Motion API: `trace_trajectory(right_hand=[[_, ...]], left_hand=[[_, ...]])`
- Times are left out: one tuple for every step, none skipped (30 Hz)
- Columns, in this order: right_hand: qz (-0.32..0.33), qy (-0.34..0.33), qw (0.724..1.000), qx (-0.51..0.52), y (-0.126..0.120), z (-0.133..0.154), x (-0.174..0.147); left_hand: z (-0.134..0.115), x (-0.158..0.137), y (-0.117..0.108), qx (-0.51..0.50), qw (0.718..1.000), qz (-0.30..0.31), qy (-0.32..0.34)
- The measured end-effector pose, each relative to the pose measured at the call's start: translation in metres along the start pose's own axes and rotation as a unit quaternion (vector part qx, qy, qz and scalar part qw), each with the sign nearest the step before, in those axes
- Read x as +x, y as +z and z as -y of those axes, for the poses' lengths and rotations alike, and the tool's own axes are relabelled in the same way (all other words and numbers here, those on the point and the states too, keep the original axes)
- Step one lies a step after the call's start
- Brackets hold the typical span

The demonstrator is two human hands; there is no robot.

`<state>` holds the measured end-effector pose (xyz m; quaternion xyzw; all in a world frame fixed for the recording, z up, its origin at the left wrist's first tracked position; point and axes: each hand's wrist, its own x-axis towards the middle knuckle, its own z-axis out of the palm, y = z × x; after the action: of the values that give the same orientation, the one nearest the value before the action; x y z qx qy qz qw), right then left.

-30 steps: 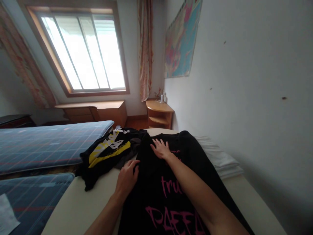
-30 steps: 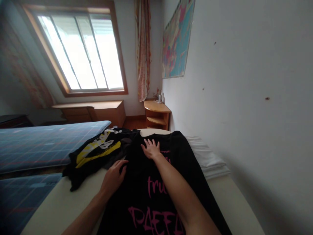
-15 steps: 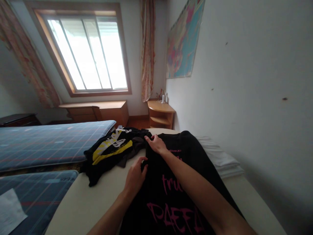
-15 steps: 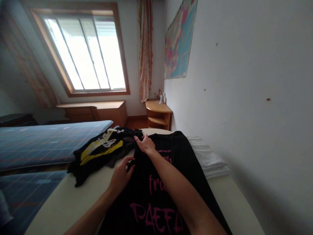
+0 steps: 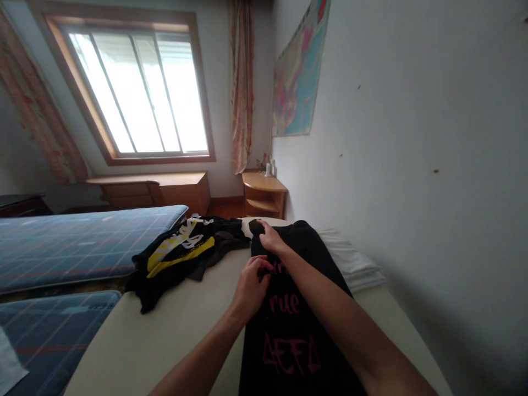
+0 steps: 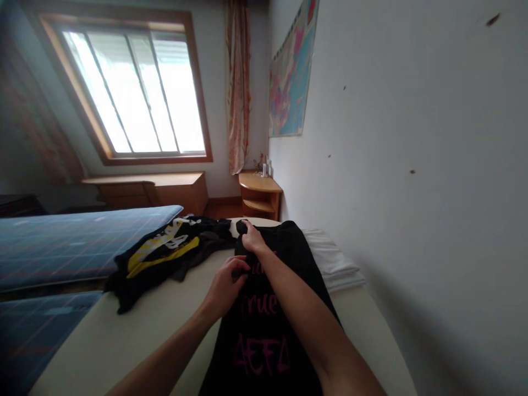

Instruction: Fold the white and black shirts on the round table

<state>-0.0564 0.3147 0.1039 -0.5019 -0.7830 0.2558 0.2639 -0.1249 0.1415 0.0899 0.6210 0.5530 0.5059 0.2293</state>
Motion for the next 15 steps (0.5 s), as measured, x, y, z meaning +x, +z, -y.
trace_trajectory(right_hand=[[-0.002, -0.004, 1.000, 0.005, -0.004, -0.008, 0.000], [-0.002, -0.003, 1.000, 0.009, -0.007, -0.015, 0.000], [-0.001, 0.001, 1.000, 0.012, -0.008, -0.024, -0.002], [0.000, 0.007, 1.000, 0.013, -0.009, -0.032, -0.003], [0.001, 0.012, 1.000, 0.015, -0.009, -0.040, -0.006], [0.000, 0.016, 1.000, 0.015, -0.008, -0.048, -0.009], [-0.001, 0.017, 1.000, 0.016, -0.006, -0.054, -0.012], [-0.003, 0.014, 1.000, 0.016, -0.004, -0.060, -0.016], [-0.006, 0.009, 1.000, 0.016, -0.003, -0.065, -0.018], [-0.009, 0.003, 1.000, 0.015, -0.002, -0.069, -0.021], [-0.013, -0.005, 1.000, 0.014, -0.002, -0.071, -0.022], [-0.017, -0.012, 1.000, 0.012, -0.002, -0.073, -0.022], [-0.022, -0.019, 1.000, 0.010, -0.004, -0.073, -0.022], [-0.026, -0.025, 0.999, 0.007, -0.005, -0.074, -0.021], [-0.031, -0.028, 0.999, 0.004, -0.007, -0.074, -0.020]], left_hand=[[-0.002, -0.001, 0.008, -0.010, 1.000, 0.006, -0.002], [-0.002, -0.003, 0.017, -0.017, 1.000, 0.016, -0.004], [-0.002, -0.006, 0.026, -0.022, 0.999, 0.030, -0.008], [-0.002, -0.010, 0.033, -0.021, 0.999, 0.048, -0.012], [-0.001, -0.014, 0.040, -0.014, 0.998, 0.067, -0.017], [0.000, -0.020, 0.045, 0.004, 0.996, 0.086, -0.020], [0.000, -0.026, 0.049, 0.033, 0.994, 0.103, -0.020], [0.000, -0.032, 0.051, 0.070, 0.991, 0.117, -0.017], [-0.001, -0.038, 0.051, 0.111, 0.985, 0.128, -0.013], [-0.003, -0.043, 0.050, 0.152, 0.979, 0.139, -0.010], [-0.006, -0.048, 0.048, 0.186, 0.971, 0.150, -0.011], [-0.009, -0.051, 0.046, 0.210, 0.964, 0.162, -0.015], [-0.012, -0.054, 0.044, 0.224, 0.959, 0.171, -0.021], [-0.015, -0.055, 0.043, 0.228, 0.957, 0.176, -0.027], [-0.017, -0.056, 0.042, 0.224, 0.958, 0.177, -0.029]])
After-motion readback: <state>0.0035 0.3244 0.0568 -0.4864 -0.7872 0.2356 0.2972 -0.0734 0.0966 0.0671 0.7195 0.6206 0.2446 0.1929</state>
